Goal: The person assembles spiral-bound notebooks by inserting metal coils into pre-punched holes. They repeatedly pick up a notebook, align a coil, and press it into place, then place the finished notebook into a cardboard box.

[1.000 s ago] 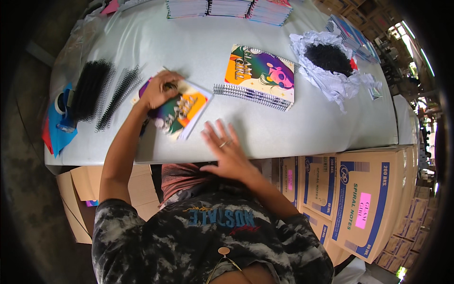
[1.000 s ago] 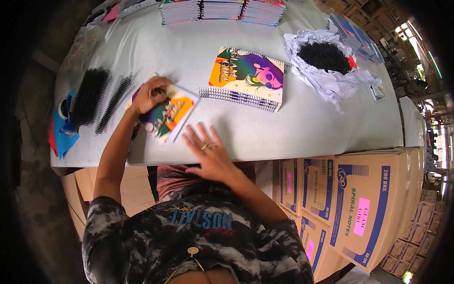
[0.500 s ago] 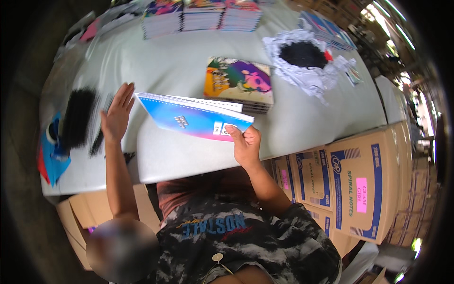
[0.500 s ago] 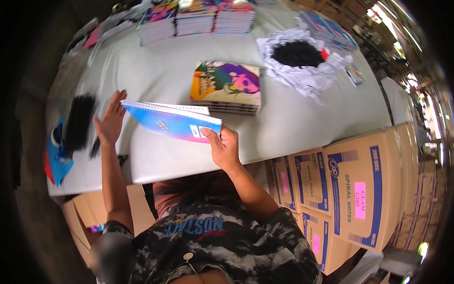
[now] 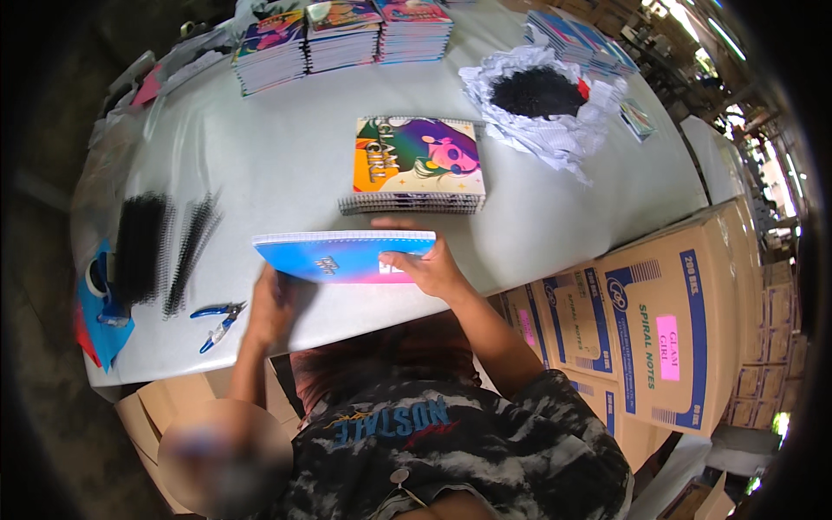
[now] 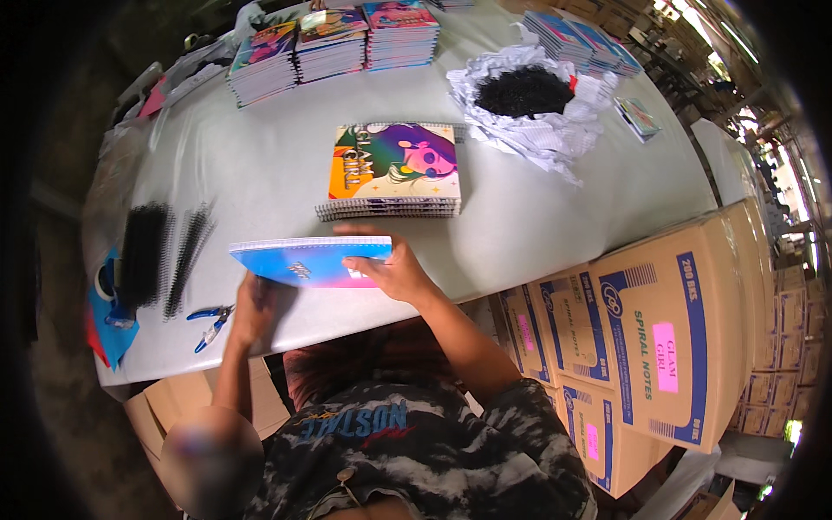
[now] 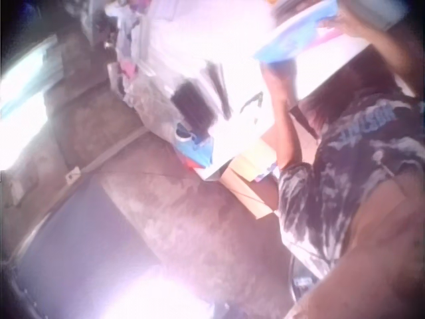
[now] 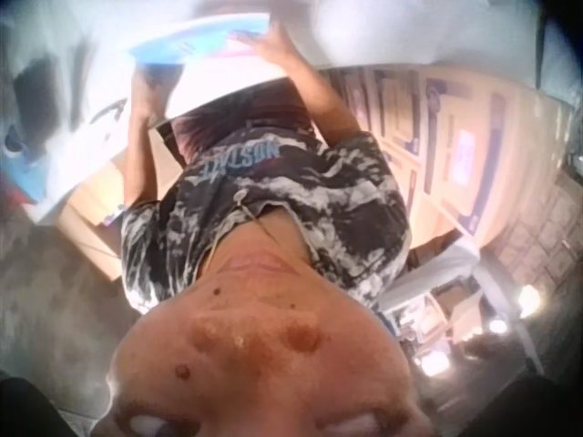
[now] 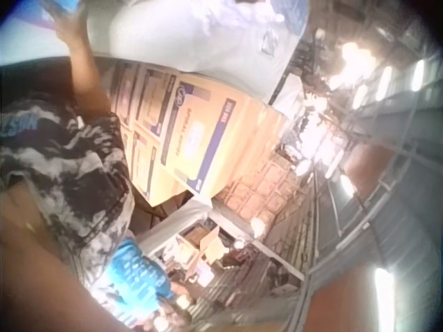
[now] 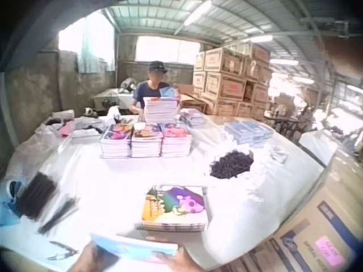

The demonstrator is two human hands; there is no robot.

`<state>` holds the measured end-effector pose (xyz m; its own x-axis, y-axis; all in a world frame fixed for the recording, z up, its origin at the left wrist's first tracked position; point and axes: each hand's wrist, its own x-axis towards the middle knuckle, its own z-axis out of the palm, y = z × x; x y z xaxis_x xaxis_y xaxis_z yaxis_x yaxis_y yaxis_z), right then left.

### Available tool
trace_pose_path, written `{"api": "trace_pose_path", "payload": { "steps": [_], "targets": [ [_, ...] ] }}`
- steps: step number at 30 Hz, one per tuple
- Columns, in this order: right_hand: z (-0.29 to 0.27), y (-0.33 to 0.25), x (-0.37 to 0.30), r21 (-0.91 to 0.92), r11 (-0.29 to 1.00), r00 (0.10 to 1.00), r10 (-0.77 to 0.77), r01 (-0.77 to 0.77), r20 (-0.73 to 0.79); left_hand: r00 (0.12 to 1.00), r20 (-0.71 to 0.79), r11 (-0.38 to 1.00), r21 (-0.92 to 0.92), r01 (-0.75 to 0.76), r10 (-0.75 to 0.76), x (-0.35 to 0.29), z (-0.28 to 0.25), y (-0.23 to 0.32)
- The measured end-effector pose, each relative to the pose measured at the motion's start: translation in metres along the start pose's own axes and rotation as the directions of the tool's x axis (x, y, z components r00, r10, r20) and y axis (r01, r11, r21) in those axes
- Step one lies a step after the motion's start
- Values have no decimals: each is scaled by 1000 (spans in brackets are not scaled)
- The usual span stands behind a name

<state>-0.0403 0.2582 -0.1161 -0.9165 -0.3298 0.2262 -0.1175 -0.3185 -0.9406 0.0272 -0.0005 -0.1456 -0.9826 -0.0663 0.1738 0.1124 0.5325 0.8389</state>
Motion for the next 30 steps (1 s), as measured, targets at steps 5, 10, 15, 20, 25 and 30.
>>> {"api": "trace_pose_path", "payload": {
  "steps": [5,10,15,20,25,30],
  "targets": [
    [-1,9,-3,-163,986,995,-21,37,99,888,-460,365,828,425,11,38,-113,-64],
    [1,8,-3,-149,981,987,-107,126,123,885,-465,533,751,388,11,42,-139,-65],
    [13,4,6,-80,993,984,-77,91,159,868,-478,562,758,331,134,43,-181,-47],
    [7,9,13,-202,979,988,-5,37,156,976,-216,995,88,44,-24,39,-134,39],
    [13,5,21,-235,959,979,-125,161,163,979,92,982,-33,184,-181,32,-96,59],
    [12,6,20,-228,961,979,-118,154,164,995,18,994,-42,103,-102,37,-91,46]
  ]
}}
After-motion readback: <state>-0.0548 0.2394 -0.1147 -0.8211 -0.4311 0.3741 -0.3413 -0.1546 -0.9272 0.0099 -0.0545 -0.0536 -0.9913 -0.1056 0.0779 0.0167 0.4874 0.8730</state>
